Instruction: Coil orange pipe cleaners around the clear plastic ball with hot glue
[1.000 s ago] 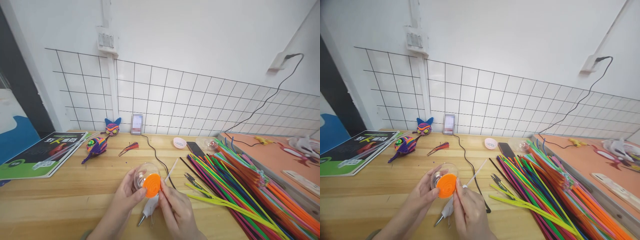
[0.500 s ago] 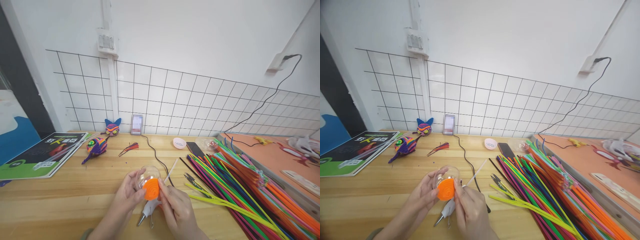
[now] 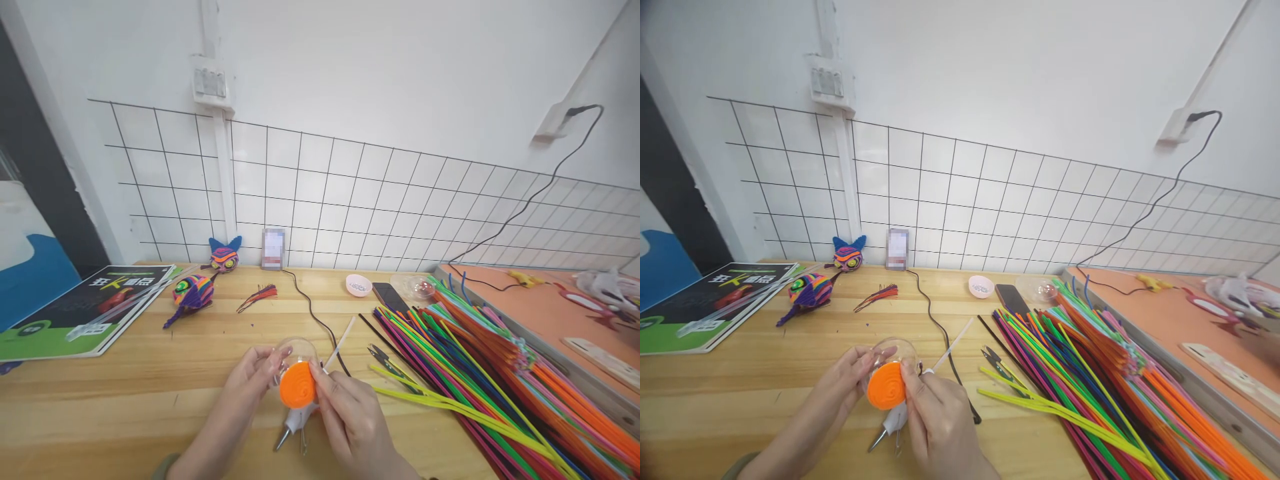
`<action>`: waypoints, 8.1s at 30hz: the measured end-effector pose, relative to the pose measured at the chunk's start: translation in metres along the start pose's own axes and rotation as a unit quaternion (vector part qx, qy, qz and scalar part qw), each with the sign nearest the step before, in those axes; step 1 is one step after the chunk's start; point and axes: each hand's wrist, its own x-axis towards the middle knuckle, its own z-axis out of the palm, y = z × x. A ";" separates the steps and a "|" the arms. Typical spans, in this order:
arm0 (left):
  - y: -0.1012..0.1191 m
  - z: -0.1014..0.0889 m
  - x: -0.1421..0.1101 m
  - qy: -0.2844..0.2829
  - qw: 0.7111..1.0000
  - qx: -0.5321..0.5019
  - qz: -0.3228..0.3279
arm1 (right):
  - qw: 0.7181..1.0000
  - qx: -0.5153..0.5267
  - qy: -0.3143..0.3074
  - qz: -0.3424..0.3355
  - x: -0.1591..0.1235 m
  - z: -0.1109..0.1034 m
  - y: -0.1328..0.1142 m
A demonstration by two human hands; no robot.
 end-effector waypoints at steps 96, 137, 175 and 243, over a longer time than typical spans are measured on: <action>0.008 -0.013 0.001 -0.120 0.989 -0.023 -0.081 | 0.985 0.123 0.045 0.109 0.004 -0.005 0.000; 0.019 -0.044 0.028 -0.038 0.996 -0.081 -0.006 | 0.849 0.275 -0.039 0.449 0.007 -0.008 0.013; 0.022 -0.034 0.017 -0.123 0.991 -0.043 0.011 | 0.871 0.266 -0.019 0.412 0.001 0.005 0.002; 0.014 -0.039 0.022 -0.128 0.989 -0.076 -0.025 | 0.857 0.316 -0.013 0.406 0.005 0.001 -0.002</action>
